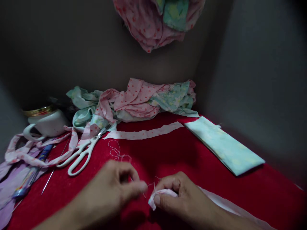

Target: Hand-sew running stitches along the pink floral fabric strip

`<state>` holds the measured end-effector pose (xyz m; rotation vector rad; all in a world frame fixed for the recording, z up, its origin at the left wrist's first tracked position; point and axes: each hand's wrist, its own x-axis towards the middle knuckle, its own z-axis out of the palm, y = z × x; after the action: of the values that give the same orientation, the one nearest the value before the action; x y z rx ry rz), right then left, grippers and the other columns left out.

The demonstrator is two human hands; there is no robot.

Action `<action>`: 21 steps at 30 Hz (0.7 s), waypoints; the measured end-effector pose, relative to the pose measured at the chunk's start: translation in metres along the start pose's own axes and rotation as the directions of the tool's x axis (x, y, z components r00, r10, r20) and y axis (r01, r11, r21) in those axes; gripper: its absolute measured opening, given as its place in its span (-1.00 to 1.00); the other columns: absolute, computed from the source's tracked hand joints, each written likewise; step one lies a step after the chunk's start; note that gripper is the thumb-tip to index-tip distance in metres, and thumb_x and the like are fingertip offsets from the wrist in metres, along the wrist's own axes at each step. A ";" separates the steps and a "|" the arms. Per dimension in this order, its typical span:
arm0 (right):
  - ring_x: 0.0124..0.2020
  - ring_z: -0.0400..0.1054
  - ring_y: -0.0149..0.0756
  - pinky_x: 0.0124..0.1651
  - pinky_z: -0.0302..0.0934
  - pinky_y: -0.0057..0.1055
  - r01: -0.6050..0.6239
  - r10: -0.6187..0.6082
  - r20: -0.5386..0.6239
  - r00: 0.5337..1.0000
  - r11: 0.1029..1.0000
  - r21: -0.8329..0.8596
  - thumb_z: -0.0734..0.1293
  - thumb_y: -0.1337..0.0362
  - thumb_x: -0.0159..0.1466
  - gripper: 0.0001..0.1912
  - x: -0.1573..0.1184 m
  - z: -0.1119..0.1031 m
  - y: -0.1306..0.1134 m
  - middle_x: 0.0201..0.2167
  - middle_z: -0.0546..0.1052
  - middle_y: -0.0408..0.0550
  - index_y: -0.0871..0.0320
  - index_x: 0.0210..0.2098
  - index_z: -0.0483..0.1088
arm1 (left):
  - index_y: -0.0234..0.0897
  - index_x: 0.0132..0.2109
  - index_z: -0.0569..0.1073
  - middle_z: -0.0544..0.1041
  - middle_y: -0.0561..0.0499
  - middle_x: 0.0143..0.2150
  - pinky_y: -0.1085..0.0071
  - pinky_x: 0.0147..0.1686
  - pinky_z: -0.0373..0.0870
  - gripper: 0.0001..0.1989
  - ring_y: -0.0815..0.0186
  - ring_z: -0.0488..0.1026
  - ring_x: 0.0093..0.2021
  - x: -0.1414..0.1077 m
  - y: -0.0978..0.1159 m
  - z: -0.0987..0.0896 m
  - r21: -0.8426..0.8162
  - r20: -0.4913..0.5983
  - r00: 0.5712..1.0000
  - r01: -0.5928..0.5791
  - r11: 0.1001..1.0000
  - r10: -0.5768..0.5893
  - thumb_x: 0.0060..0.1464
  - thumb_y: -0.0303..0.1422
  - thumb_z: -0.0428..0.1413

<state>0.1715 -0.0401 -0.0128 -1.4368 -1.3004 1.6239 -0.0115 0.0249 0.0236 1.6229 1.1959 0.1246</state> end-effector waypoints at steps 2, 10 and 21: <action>-0.60 0.15 -0.47 -0.53 0.03 -0.55 0.021 -0.021 -0.015 1.000 1.000 -0.002 0.29 0.32 0.03 -0.83 0.000 0.001 0.002 -0.68 0.36 -0.19 0.26 -0.52 0.52 | -0.31 -0.48 0.42 0.34 0.07 -0.58 0.49 -0.60 0.06 -0.75 0.35 0.25 -0.54 -0.003 -0.003 0.021 0.131 0.040 0.999 -0.027 0.991 0.021 -0.06 -0.19 0.11; -0.60 0.18 -0.44 -0.55 0.01 -0.54 0.036 -0.040 -0.046 0.998 0.995 -0.090 0.35 0.23 -0.01 -0.79 -0.002 -0.002 0.002 -0.68 0.35 -0.17 0.28 -0.49 0.49 | -0.31 -0.51 0.33 0.23 0.10 -0.60 0.50 -0.63 -0.04 -0.72 0.38 0.15 -0.57 -0.004 -0.007 0.024 0.197 0.073 0.991 -0.127 0.972 0.115 0.05 -0.24 -0.05; -0.60 0.16 -0.47 -0.56 -0.01 -0.55 0.023 -0.028 -0.048 0.998 0.994 -0.105 0.34 0.29 0.04 -0.85 -0.001 -0.003 0.005 -0.67 0.36 -0.17 0.27 -0.48 0.52 | -0.29 -0.50 0.30 0.19 0.13 -0.59 0.50 -0.61 0.00 -0.76 0.38 0.10 -0.55 -0.005 -0.010 0.020 0.185 0.185 0.982 -0.079 0.980 0.045 0.03 -0.24 -0.02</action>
<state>0.1755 -0.0421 -0.0163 -1.5060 -1.3880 1.5143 -0.0083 0.0074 0.0100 1.7989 1.0433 -0.0995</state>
